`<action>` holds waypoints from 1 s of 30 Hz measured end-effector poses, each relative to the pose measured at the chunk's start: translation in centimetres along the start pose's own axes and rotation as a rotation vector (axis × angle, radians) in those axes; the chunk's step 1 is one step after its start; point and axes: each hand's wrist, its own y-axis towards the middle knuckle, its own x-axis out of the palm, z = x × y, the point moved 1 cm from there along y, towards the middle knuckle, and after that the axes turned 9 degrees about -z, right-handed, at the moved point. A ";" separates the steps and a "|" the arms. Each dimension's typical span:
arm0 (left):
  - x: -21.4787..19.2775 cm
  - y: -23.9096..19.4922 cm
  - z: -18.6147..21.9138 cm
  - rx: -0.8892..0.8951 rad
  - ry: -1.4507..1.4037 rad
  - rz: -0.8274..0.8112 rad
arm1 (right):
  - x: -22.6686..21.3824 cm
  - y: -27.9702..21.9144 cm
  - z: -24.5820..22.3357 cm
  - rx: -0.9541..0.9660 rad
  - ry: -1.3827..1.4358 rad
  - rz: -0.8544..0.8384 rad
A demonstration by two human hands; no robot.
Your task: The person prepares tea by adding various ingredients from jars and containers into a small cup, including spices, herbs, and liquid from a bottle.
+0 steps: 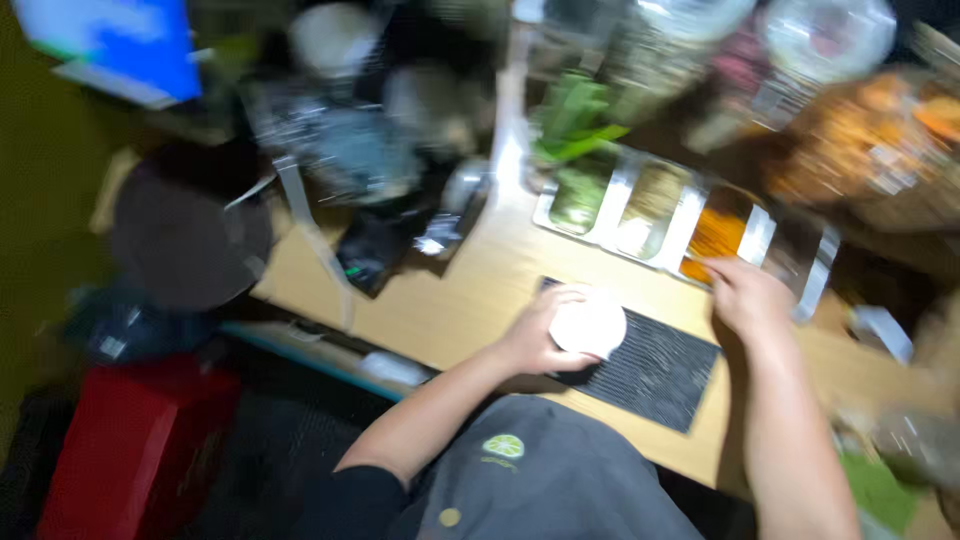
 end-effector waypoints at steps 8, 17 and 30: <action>-0.6 -0.2 0.7 0.042 0.031 -0.002 | 0.5 0.8 1.1 0.123 0.002 -0.097; 0.1 -0.5 -0.9 -0.040 -0.013 -0.077 | -0.5 2.1 2.1 0.143 0.258 -0.044; 0.3 0.6 0.3 0.001 -0.010 -0.070 | -3.5 -0.5 0.0 0.088 0.247 -0.228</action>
